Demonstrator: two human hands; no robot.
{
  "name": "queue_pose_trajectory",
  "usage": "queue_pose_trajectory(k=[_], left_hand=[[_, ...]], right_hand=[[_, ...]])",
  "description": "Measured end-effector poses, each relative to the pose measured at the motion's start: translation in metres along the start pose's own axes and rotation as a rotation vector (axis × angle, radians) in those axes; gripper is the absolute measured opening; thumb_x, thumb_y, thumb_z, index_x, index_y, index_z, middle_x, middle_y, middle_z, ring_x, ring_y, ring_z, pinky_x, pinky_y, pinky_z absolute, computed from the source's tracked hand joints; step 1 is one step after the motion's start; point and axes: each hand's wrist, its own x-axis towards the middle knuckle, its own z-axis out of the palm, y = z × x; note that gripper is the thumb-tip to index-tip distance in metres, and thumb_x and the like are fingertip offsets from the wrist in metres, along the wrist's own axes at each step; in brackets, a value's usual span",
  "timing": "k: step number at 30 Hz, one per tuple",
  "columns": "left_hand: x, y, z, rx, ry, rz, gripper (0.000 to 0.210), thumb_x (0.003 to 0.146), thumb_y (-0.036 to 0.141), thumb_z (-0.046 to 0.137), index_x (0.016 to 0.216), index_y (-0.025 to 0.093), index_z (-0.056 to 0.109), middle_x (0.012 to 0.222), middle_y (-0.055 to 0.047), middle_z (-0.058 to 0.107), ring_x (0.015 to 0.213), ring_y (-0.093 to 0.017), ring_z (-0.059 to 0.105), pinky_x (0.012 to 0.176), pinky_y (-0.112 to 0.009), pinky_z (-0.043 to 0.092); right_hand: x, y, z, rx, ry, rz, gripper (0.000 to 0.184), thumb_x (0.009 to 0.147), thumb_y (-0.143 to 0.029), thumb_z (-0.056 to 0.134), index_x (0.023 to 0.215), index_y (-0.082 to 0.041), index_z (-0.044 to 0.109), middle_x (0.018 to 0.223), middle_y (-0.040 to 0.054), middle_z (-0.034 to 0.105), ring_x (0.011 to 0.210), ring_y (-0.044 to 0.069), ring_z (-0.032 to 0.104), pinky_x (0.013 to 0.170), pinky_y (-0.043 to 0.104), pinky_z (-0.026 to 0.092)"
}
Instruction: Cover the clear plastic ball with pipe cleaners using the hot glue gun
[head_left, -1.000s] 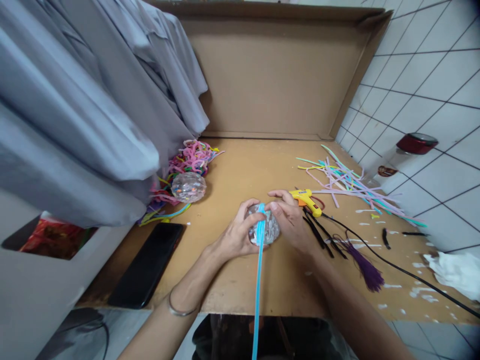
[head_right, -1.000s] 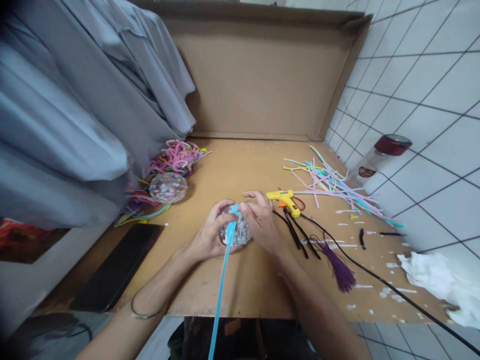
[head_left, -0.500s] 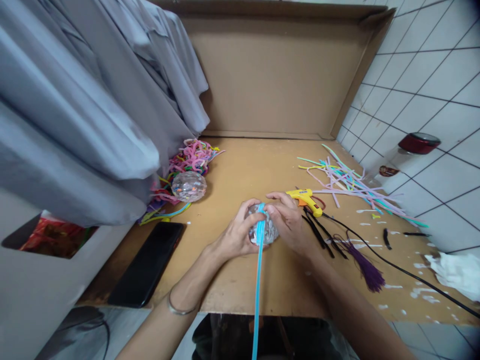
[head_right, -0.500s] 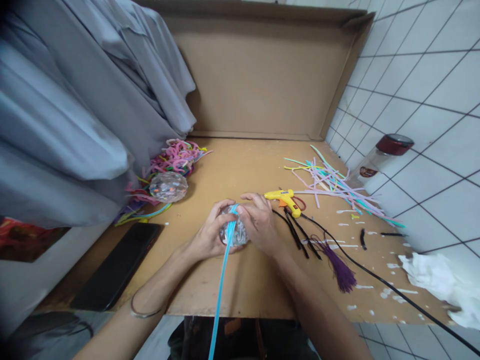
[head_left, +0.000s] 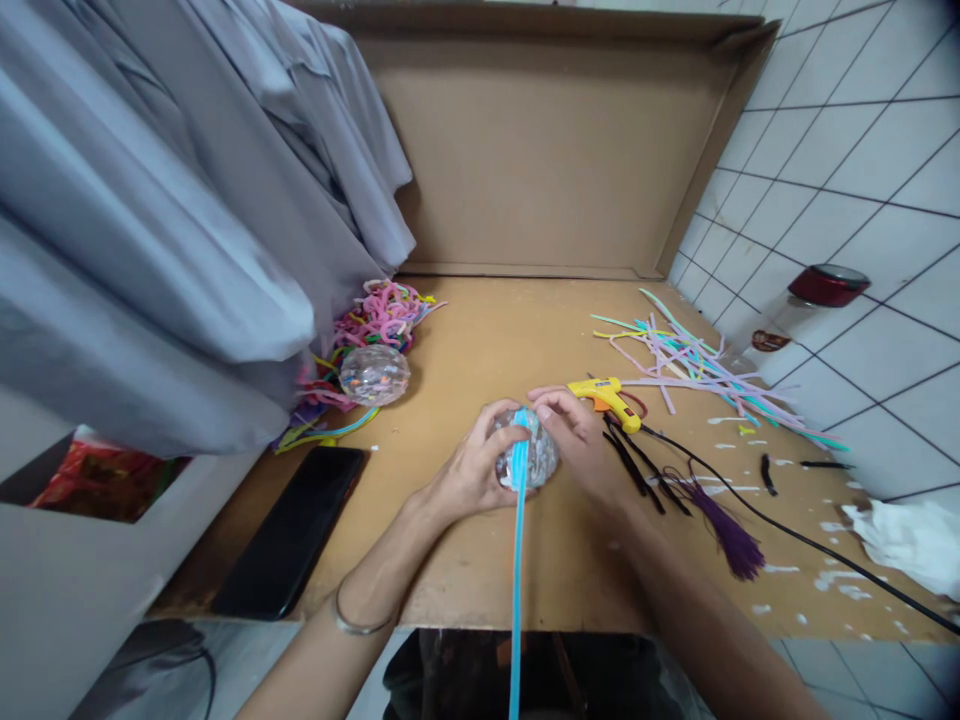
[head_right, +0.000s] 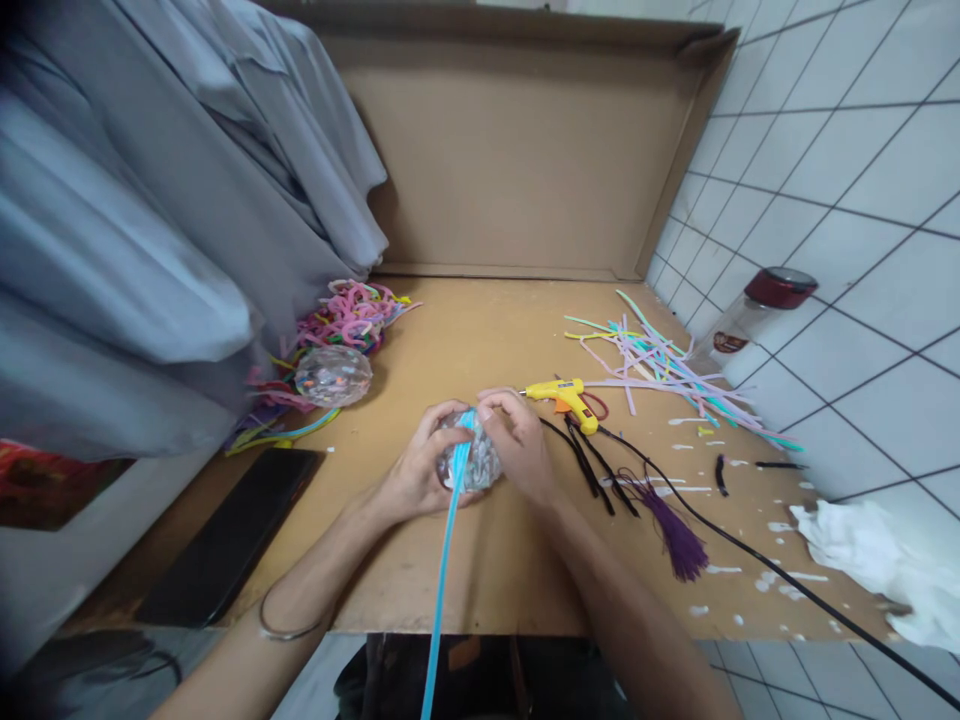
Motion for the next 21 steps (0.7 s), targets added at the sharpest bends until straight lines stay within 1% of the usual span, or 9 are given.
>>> queue_pose_trajectory(k=[2,4,7,11,17,21], left_hand=[[0.0003,0.0012,-0.0001,0.0,-0.003,0.005,0.068,0.071,0.029,0.082,0.128,0.023,0.045,0.137,-0.017,0.038,0.128,-0.032,0.051,0.099,-0.048,0.054],[0.0005,0.0022,0.0001,0.009,-0.005,0.022,0.068,0.07,0.027,0.082,0.127,0.023,0.046,0.138,-0.017,0.039,0.127,-0.032,0.051,0.099,-0.048,0.053],[0.0007,0.0034,0.0007,0.037,-0.015,0.036,0.068,0.069,0.025,0.082,0.127,0.024,0.047,0.139,-0.017,0.04,0.128,-0.033,0.051,0.099,-0.049,0.053],[0.0014,0.0042,0.0007,0.051,-0.028,0.057,0.069,0.069,0.026,0.082,0.128,0.025,0.047,0.139,-0.017,0.04,0.127,-0.034,0.051,0.098,-0.051,0.053],[0.0018,0.0051,0.0009,0.056,-0.031,0.057,0.068,0.069,0.023,0.082,0.127,0.026,0.047,0.138,-0.017,0.042,0.127,-0.033,0.051,0.098,-0.051,0.052],[0.0021,0.0066,0.0008,0.067,-0.034,0.083,0.064,0.071,0.022,0.079,0.127,0.023,0.048,0.139,-0.018,0.041,0.129,-0.034,0.05,0.098,-0.05,0.053]], right_hand=[[0.0023,0.0032,0.0005,0.115,0.018,0.112,0.014,0.078,-0.037,0.064,0.076,-0.023,0.061,0.101,0.0042,0.067,0.106,0.024,0.06,0.097,0.04,0.043],[0.004,0.0058,0.0006,0.196,-0.01,0.223,0.016,0.069,-0.036,0.069,0.072,-0.023,0.06,0.101,0.0033,0.067,0.105,0.024,0.06,0.093,0.039,0.045],[0.0056,0.0066,-0.0001,0.29,-0.066,0.325,0.018,0.063,-0.034,0.071,0.068,-0.023,0.058,0.099,0.0026,0.069,0.096,0.022,0.061,0.084,0.035,0.048],[0.0063,0.0054,-0.0013,0.352,-0.11,0.359,0.017,0.059,-0.031,0.07,0.066,-0.023,0.056,0.094,0.0023,0.069,0.088,0.02,0.061,0.078,0.033,0.049],[0.0043,0.0095,-0.0009,0.439,-0.125,0.38,0.015,0.061,-0.028,0.068,0.066,-0.023,0.054,0.093,0.0018,0.069,0.085,0.018,0.06,0.074,0.031,0.048],[0.005,0.0111,-0.0032,0.495,-0.163,0.415,0.017,0.06,-0.025,0.07,0.065,-0.022,0.054,0.089,0.0003,0.068,0.078,0.016,0.059,0.069,0.028,0.047]])
